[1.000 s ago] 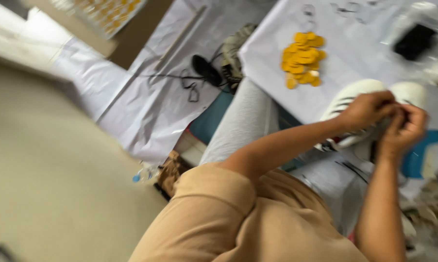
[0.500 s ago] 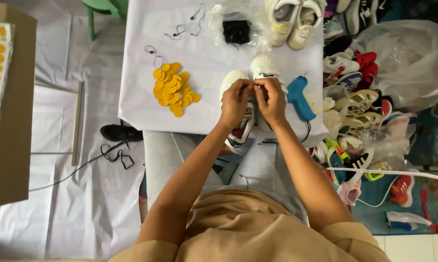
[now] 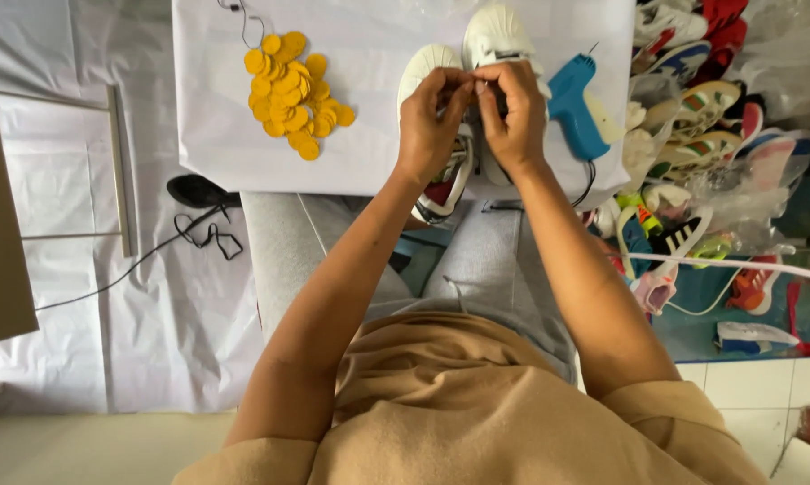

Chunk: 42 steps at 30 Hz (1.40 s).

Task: The person uses a hot glue gun to apply adhesive to small yellow circular decorations and attaches them to the tongue of a white sneaker. They then pick up a black wire and thread it through the shoe's eyelets.

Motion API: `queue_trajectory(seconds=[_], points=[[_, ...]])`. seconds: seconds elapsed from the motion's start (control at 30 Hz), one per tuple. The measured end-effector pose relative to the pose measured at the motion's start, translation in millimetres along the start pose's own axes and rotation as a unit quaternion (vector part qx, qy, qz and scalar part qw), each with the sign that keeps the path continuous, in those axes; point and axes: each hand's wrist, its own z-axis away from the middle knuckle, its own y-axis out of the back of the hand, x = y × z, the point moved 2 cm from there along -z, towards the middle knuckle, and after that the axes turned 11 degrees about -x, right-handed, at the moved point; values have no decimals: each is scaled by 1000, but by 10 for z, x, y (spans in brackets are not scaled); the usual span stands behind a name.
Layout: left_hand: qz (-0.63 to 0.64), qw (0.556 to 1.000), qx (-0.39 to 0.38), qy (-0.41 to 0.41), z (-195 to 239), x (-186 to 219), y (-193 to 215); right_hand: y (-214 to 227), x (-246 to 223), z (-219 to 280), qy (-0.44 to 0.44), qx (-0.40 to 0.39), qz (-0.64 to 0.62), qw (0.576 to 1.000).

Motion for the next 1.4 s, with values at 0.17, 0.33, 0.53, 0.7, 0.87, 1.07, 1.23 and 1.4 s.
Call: queue_trajectory(seconds=[0.17, 0.33, 0.53, 0.7, 0.87, 1.07, 1.23, 1.4], points=[[8, 1000, 3, -25, 9, 38, -10, 4, -16, -2, 59, 12, 3, 998], [29, 999, 1, -38, -8, 19, -31, 11, -38, 0, 49, 11, -6, 999], [14, 999, 5, -29, -16, 24, -32, 24, -53, -7, 38, 9, -4, 999], [19, 1000, 7, -23, -15, 35, -30, 20, -54, -9, 28, 5, -1, 1000], [17, 1000, 10, -20, -1, 36, -34, 12, -64, 6, 33, 4, -2, 999], [29, 999, 5, -21, 0, 58, -32, 13, -66, -5, 34, 8, -1, 999], [27, 999, 6, -19, -8, 48, -34, 22, -70, -8, 30, 3, 2, 1000], [27, 999, 6, -16, -5, 33, -34, 16, -70, -7, 23, 2, -4, 1000]])
